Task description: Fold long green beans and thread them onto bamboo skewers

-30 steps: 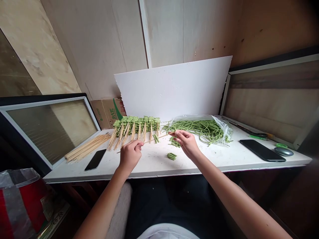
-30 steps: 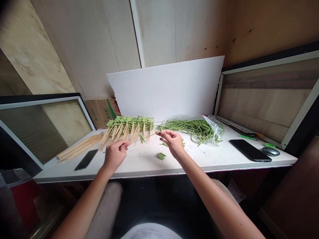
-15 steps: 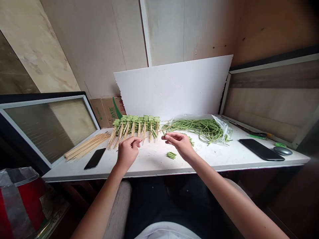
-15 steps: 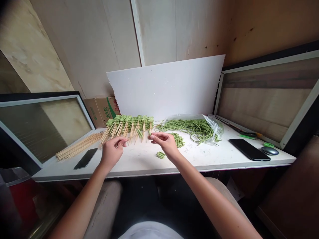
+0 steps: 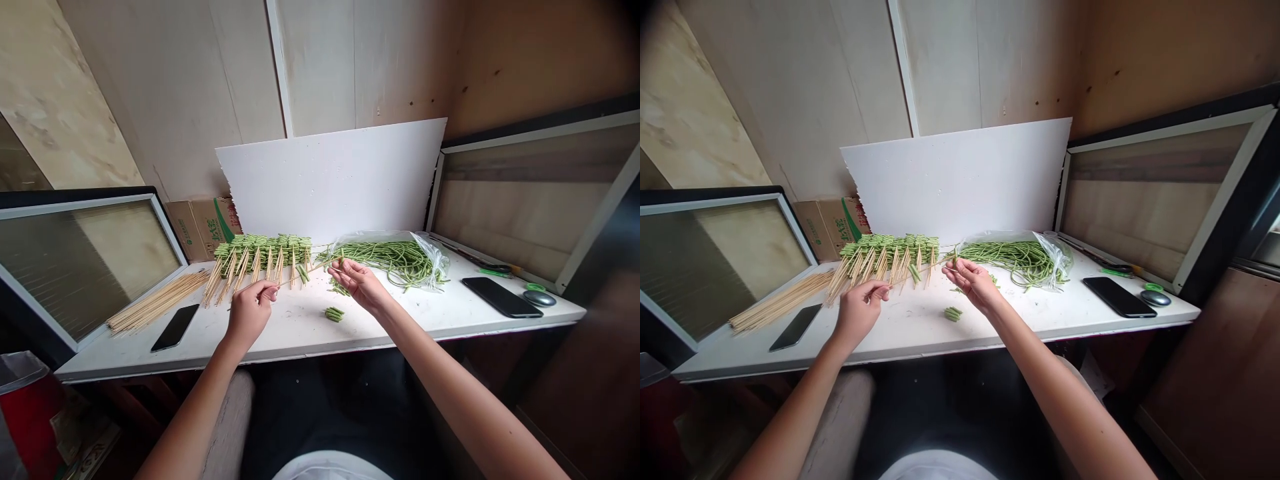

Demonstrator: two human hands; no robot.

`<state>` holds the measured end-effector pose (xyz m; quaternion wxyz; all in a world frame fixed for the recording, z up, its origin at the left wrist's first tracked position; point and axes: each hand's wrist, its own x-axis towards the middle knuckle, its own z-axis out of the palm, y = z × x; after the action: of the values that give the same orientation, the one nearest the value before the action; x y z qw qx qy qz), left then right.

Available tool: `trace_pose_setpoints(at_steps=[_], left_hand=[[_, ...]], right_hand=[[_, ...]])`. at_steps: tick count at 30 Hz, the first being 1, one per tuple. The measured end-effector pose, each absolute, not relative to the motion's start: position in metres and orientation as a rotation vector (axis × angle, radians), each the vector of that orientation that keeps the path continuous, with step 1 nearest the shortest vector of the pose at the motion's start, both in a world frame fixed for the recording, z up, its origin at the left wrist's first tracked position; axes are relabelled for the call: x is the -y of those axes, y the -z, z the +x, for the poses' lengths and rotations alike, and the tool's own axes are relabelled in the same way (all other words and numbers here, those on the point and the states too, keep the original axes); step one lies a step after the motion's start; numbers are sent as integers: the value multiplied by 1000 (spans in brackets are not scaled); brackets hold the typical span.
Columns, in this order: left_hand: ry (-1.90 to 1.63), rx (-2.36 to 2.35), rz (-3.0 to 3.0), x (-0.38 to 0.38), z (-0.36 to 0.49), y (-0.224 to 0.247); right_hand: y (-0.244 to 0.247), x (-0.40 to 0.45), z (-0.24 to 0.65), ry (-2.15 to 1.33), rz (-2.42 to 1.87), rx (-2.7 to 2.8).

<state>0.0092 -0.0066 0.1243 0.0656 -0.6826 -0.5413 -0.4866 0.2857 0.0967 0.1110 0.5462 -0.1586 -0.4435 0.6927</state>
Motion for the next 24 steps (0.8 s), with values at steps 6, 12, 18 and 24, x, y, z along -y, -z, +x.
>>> trace_pose_setpoints(at_steps=[6,12,18,24], left_hand=[[1404,1620,-2042,8,7,-127],[1381,1609,-2053,9,9,-127],[1376,1628,-2045,9,8,-126],[1375,1611,-2056,8,7,-125]], right_hand=[[-123,-94,295,-1586,-348,1062],[-126,-90,294,-1549,-363,1109],[-126,-87,293,-1547,-377,1117],[-125,-88,293,-1548,-390,1091]])
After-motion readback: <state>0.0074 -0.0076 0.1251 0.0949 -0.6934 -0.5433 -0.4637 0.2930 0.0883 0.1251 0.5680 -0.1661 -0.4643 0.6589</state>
